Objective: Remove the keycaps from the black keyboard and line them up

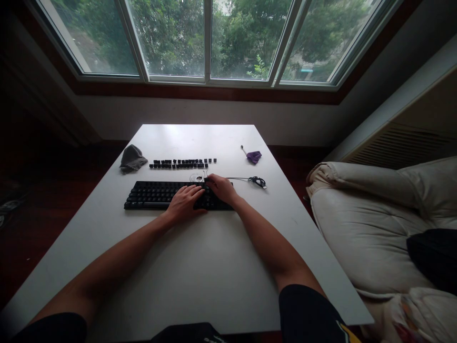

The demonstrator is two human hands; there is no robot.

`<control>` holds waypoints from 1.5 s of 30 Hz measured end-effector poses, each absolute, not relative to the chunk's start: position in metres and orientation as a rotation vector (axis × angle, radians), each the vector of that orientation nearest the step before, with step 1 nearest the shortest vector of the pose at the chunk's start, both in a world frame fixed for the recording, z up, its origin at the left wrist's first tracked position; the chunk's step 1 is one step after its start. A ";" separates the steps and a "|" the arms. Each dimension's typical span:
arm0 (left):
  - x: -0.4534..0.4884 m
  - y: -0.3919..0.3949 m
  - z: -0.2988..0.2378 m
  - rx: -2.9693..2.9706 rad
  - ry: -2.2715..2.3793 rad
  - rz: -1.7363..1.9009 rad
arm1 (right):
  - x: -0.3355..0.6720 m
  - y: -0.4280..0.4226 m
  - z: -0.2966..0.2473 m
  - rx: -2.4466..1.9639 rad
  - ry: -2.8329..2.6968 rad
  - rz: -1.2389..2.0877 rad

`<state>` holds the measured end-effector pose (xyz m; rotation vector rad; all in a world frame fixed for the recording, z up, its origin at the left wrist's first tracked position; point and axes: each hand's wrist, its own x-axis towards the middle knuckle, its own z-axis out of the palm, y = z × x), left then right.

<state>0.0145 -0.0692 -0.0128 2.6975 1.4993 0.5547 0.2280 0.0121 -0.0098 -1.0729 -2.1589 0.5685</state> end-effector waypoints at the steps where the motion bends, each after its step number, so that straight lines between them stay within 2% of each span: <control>1: 0.014 -0.069 -0.014 2.692 1.506 0.556 | 0.228 0.011 -0.010 -1.074 -2.161 0.557; 19: 0.012 -0.054 -0.024 2.653 1.603 0.587 | 0.223 0.018 -0.011 -1.189 -2.176 0.394; 35: 0.010 -0.043 -0.019 2.660 1.547 0.595 | 0.217 0.057 -0.009 -1.102 -2.205 0.562; 45: 0.010 -0.047 -0.021 2.651 1.574 0.597 | 0.218 0.046 -0.018 -1.161 -2.125 0.452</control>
